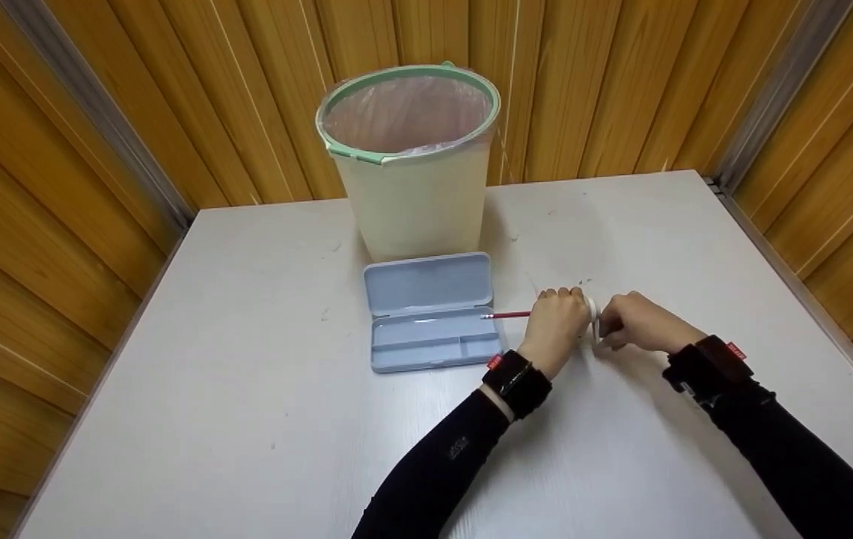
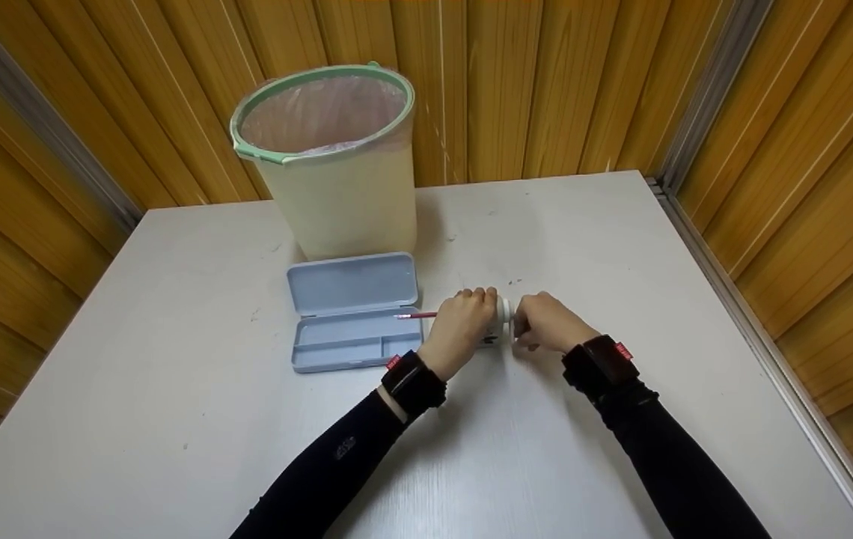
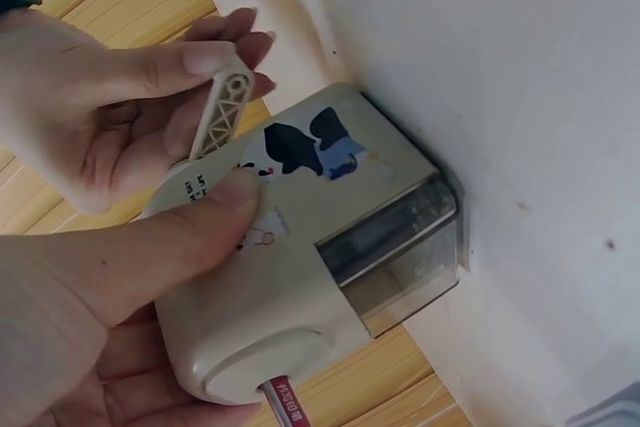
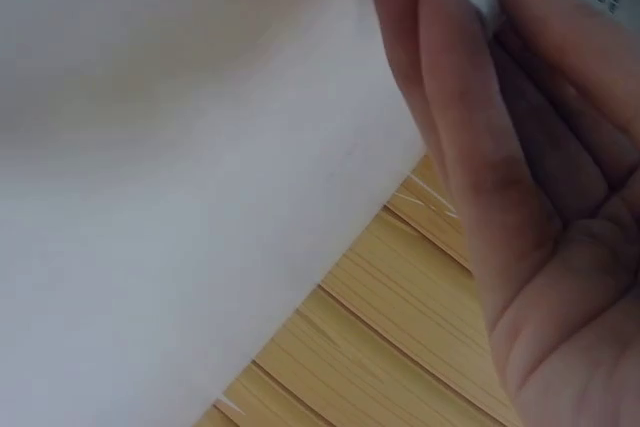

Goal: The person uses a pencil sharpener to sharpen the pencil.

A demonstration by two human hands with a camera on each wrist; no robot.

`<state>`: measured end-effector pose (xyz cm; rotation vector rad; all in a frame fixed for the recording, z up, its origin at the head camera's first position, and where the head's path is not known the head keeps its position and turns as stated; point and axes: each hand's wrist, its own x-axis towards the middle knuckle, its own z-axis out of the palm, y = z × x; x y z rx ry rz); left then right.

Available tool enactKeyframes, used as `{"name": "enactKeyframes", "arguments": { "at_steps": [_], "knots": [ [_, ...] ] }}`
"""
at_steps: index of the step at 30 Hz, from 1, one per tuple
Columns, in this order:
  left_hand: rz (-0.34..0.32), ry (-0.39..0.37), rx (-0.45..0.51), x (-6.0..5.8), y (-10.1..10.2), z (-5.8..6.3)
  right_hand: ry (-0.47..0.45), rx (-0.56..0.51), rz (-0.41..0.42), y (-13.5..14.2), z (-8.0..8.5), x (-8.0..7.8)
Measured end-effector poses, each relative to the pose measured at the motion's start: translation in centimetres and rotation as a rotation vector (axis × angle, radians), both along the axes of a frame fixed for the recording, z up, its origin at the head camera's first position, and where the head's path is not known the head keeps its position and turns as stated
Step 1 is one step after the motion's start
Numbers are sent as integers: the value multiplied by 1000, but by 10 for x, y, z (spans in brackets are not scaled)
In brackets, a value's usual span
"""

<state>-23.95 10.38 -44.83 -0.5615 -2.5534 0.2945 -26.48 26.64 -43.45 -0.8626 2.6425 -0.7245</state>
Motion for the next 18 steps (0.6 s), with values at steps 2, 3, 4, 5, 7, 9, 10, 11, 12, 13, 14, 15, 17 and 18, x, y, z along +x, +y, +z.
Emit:
{"name": "enactKeyframes", "arguments": {
  "at_steps": [2, 3, 4, 5, 7, 9, 10, 11, 12, 13, 14, 15, 17, 18],
  "knots": [
    [-1, 4, 2, 0, 0, 0, -2, 9, 14, -1, 5, 2],
    [-2, 5, 2, 0, 0, 0, 1, 12, 20, -1, 7, 3],
    [-2, 5, 1, -1, 1, 0, 6, 17, 24, -1, 9, 4],
    [-2, 2, 2, -1, 1, 0, 11, 20, 26, -1, 11, 5],
    [-4, -8, 3, -1, 0, 1, 22, 26, 30, -1, 15, 7],
    [-5, -21, -2, 0, 0, 1, 44, 36, 32, -1, 19, 10],
    [-5, -28, -5, 0, 0, 2, 62, 49, 31, 0, 21, 11],
    [-6, -31, -8, 0, 0, 2, 78, 61, 28, 0, 24, 13],
    [-6, -32, -12, 0, 0, 3, 90, 69, 23, 0, 26, 15],
    [-6, -31, -14, 1, 1, 3, 107, 78, 19, 0, 28, 16],
    [-5, -29, -17, 1, 1, 3, 124, 87, 12, 0, 30, 17],
    [-4, -27, -18, 1, 0, 3, 143, 92, 7, 0, 32, 19],
    [0, -24, -21, 1, 0, 3, 176, 95, -4, -2, 36, 21],
    [1, -25, -22, 0, 0, 3, 193, 93, -7, -2, 37, 21]
  ]
}}
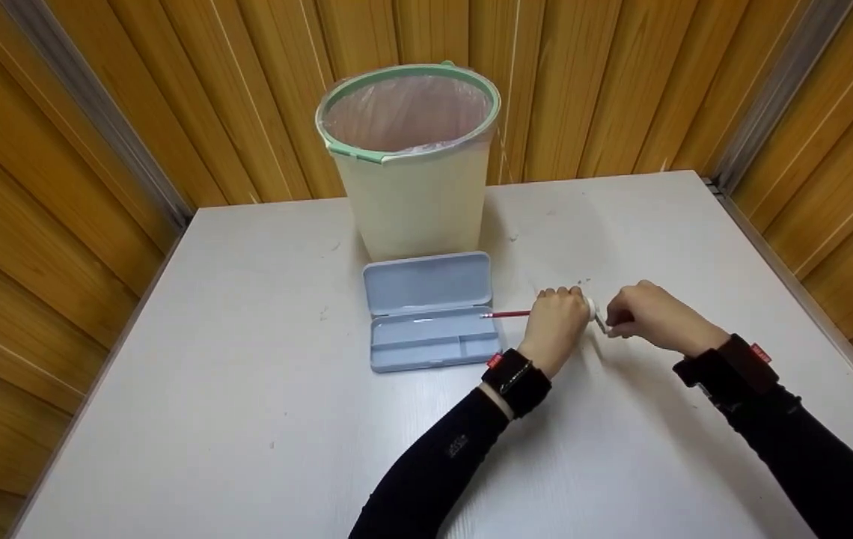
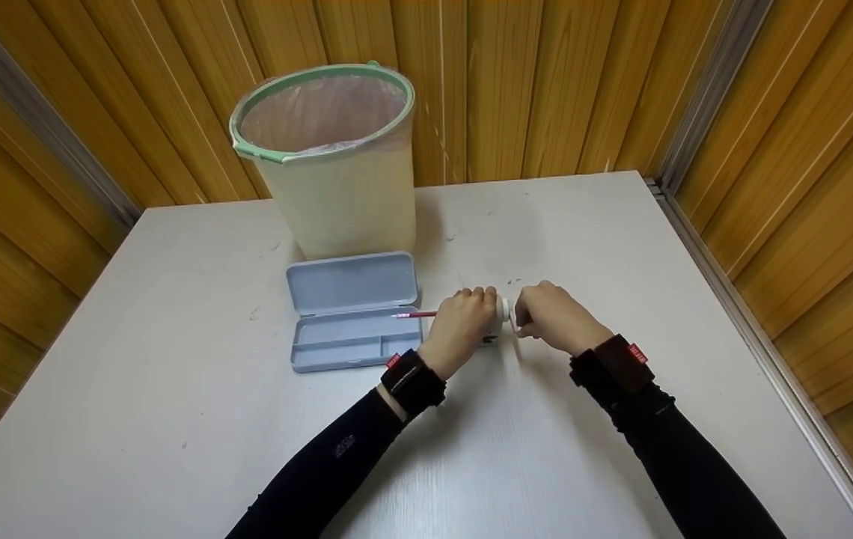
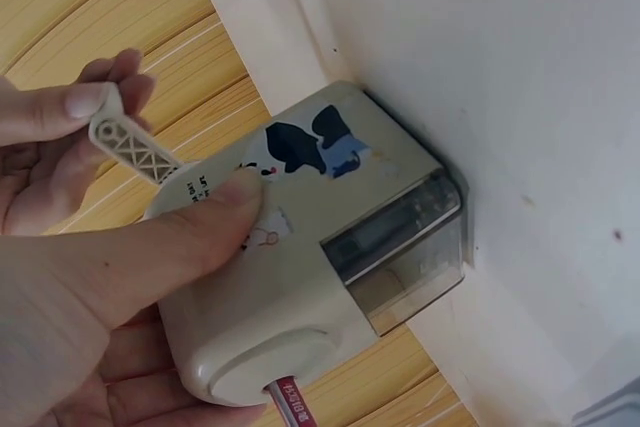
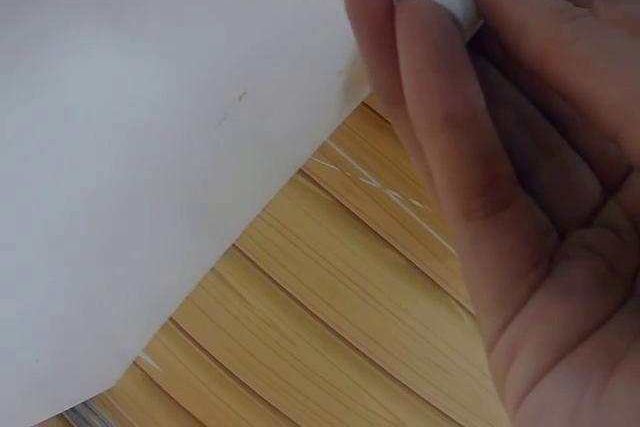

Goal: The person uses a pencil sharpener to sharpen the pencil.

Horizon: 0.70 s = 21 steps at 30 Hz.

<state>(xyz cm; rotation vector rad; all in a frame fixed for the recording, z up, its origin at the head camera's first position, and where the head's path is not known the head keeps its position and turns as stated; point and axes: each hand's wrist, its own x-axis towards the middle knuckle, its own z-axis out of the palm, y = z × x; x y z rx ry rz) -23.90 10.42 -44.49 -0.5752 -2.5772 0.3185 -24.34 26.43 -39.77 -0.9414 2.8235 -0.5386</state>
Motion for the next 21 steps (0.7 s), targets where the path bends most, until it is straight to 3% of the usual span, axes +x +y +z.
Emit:
{"name": "enactKeyframes", "arguments": {
  "at_steps": [8, 21],
  "knots": [
    [-9, -14, 7, 0, 0, 0, 116, 1, -48, -5, 4, 4],
    [-12, -5, 36, -1, -2, -1, 220, -7, -93, -14, 6, 10]
  ]
}}
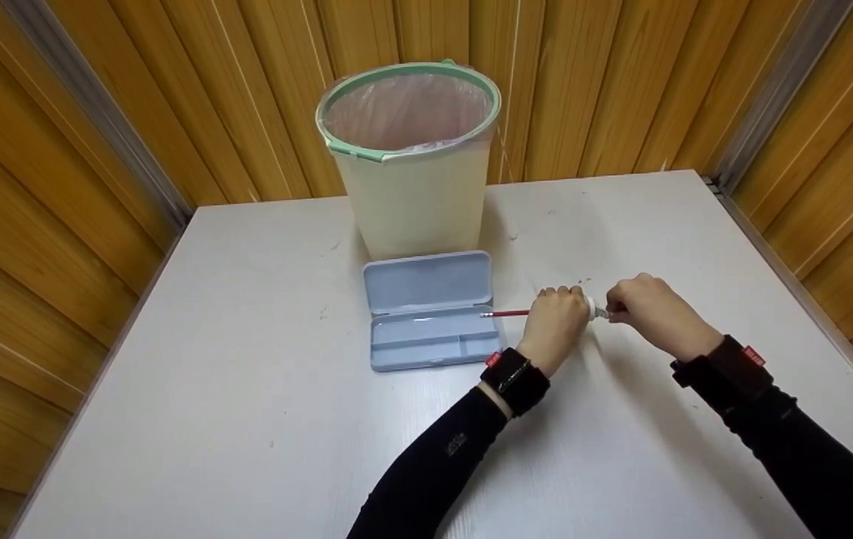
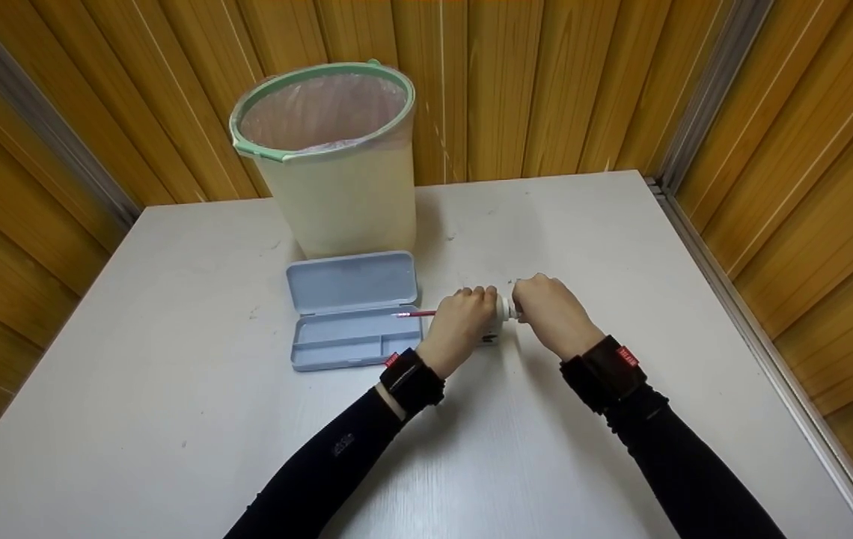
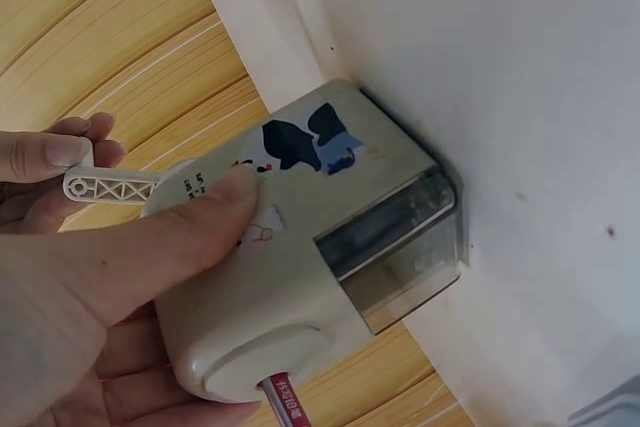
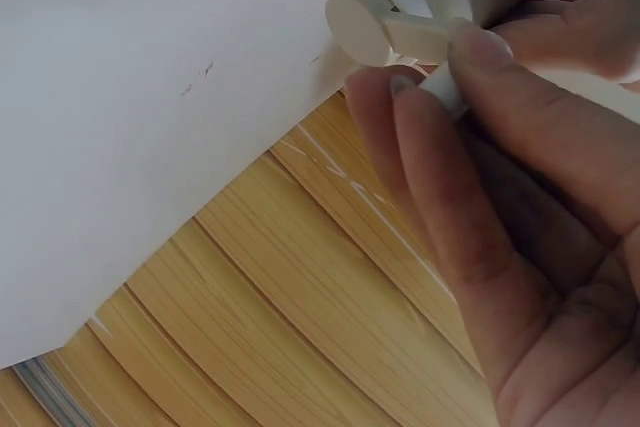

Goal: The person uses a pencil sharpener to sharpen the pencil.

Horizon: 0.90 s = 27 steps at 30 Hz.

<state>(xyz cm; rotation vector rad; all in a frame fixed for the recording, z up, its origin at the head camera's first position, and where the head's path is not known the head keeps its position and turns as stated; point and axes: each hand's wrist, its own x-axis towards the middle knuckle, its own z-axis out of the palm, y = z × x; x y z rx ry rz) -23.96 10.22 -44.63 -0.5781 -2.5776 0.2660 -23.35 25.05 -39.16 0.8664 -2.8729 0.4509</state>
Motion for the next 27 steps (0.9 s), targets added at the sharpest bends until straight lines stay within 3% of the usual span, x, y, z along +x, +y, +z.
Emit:
{"name": "enactKeyframes", "arguments": {
  "at_steps": [10, 17, 27],
  "knots": [
    [4, 18, 9, 0, 1, -1, 77, 12, -51, -4, 1, -3],
    [-4, 19, 4, 0, 1, -2, 167, 30, -75, -7, -2, -16],
    [-2, 60, 11, 0, 1, -3, 187, 23, -90, -10, -8, -31]
  ]
}}
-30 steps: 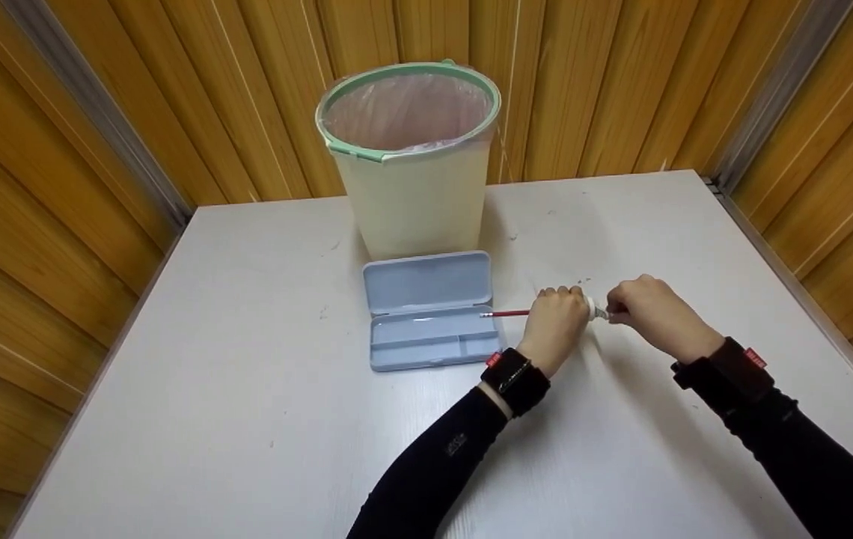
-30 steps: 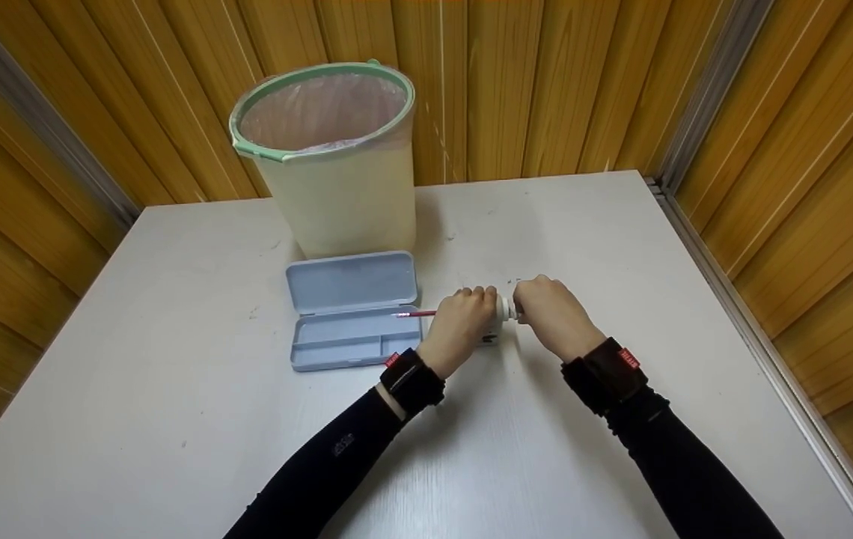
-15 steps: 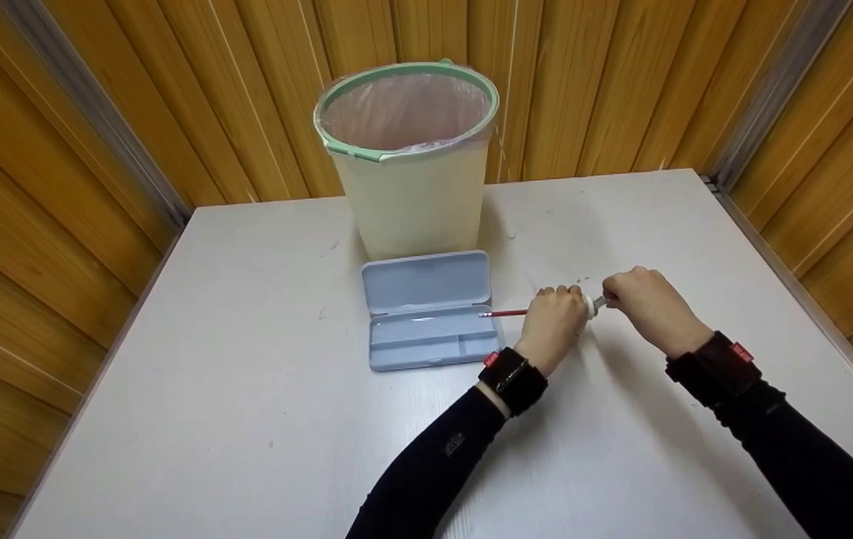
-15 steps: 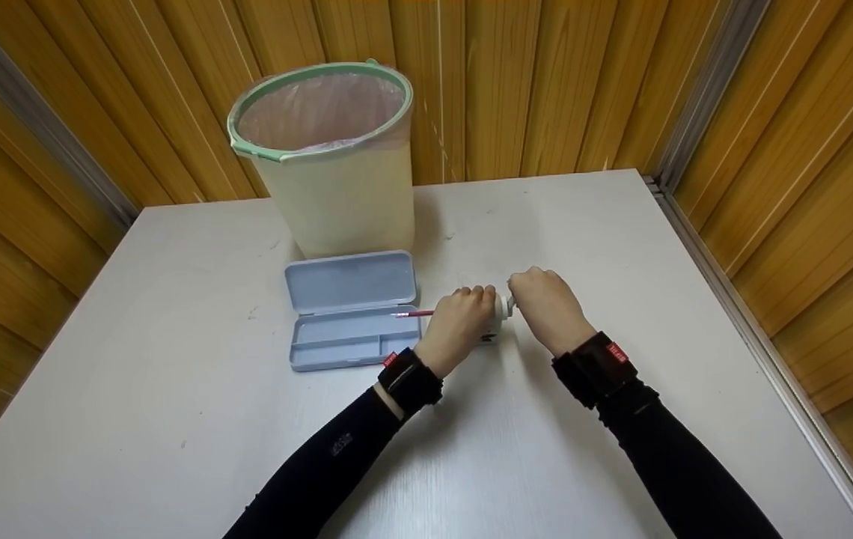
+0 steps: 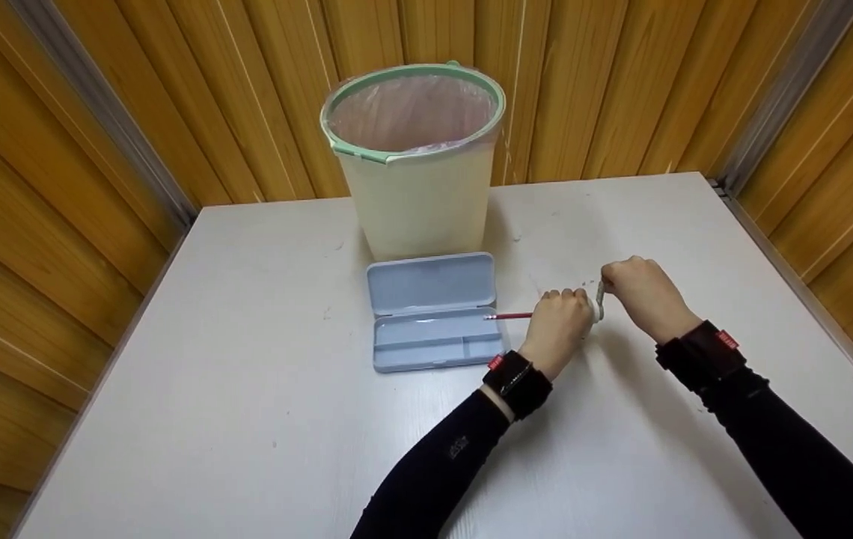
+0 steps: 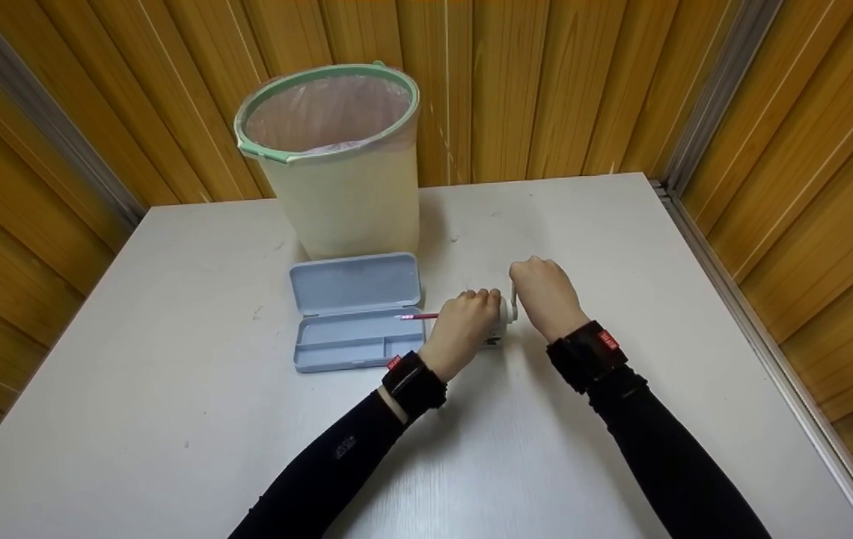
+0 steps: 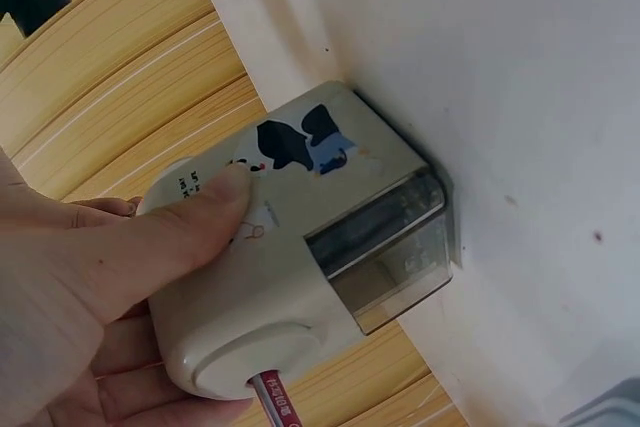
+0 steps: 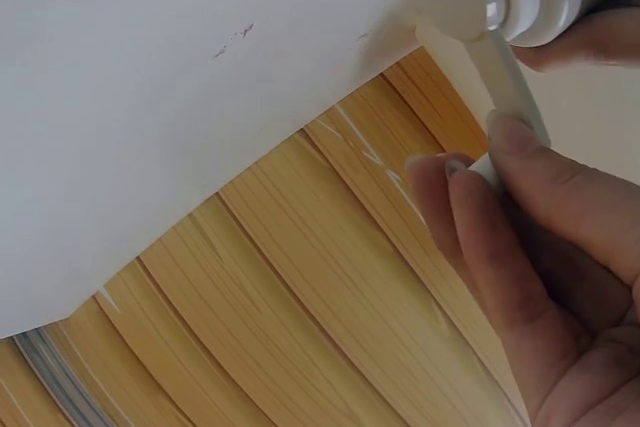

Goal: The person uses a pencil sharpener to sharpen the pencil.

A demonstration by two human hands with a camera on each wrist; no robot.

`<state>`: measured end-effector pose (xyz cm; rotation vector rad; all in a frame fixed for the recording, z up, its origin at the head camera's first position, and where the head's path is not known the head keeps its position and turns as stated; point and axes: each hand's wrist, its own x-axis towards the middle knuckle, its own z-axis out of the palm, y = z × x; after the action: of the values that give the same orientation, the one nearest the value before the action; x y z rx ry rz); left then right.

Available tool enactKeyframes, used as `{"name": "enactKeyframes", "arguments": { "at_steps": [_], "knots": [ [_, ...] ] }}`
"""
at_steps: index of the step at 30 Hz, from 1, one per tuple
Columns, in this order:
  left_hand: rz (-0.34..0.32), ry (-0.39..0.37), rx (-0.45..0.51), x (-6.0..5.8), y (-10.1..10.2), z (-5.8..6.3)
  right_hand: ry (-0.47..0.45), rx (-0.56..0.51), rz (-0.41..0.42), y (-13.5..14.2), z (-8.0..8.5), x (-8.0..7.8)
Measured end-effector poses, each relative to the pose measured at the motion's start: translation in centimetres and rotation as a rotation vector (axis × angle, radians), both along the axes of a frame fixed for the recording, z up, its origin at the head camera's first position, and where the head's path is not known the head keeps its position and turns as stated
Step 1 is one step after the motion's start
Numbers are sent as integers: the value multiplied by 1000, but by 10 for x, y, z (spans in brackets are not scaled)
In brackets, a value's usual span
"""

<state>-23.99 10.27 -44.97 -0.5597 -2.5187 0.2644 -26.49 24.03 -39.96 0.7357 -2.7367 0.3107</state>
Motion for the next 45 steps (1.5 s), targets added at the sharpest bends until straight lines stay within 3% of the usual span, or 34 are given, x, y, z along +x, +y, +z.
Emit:
{"name": "enactKeyframes", "arguments": {
  "at_steps": [10, 18, 25, 29, 36, 42, 45],
  "knots": [
    [-16, -20, 1, 2, 1, -2, 5, 8, 7, 1, -9, -10],
    [-13, -9, -7, 3, 2, -3, -50, -12, 2, 2, -25, -23],
    [-29, -27, -1, 6, 4, -4, -198, -35, 23, 10, -52, -26],
    [-14, -47, 11, 5, 4, -2, -243, -52, 52, 13, -59, -25],
    [1, -40, 25, 2, 1, 1, -404, -145, 98, 20, -59, -25],
    [17, -36, -26, 0, 0, 2, -559, -221, 134, 27, -54, -14],
    [19, -50, -40, -1, 0, 2, -595, -204, 149, 27, -48, -9]
  ]
}}
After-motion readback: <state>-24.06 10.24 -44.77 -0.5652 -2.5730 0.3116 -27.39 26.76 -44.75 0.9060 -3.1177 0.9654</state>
